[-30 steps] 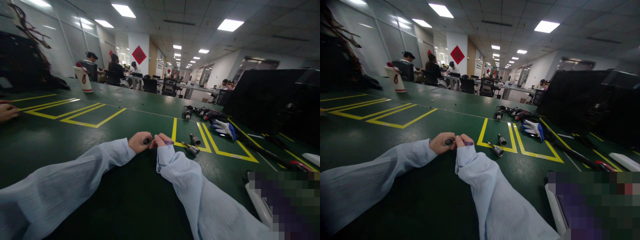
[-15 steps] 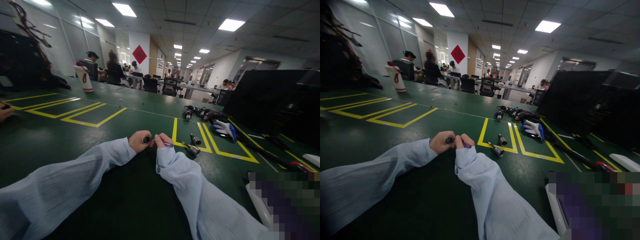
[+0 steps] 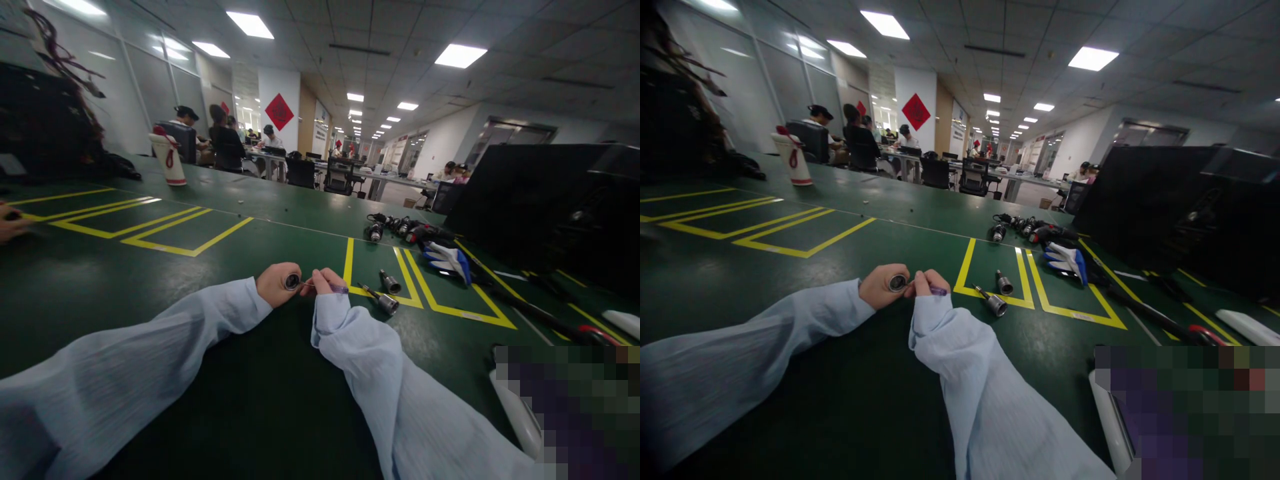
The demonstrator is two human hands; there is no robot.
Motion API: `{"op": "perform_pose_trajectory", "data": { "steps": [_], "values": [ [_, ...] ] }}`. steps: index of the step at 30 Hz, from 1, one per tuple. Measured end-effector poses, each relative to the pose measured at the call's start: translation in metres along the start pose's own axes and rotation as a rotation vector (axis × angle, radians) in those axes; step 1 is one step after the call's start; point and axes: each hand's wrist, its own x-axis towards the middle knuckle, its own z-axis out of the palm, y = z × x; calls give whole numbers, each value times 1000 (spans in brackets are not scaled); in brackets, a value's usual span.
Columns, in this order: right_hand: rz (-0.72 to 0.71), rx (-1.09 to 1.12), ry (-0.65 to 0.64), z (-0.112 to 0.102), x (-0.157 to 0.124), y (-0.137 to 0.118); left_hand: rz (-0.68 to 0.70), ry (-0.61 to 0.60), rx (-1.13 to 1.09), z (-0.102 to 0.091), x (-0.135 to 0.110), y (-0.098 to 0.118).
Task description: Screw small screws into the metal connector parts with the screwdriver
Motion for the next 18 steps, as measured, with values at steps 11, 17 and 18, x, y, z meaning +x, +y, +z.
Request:
{"op": "perform_pose_trajectory", "data": {
  "steps": [11, 17, 18],
  "values": [
    [104, 199, -75, 0, -3, -14, 9, 54, -109, -2, 0, 0],
    [55, 166, -40, 1, -5, -13, -12, 54, -64, -2, 0, 0],
    [48, 144, -30, 1, -5, -13, -21, 57, -37, -2, 0, 0]
  ]
}}
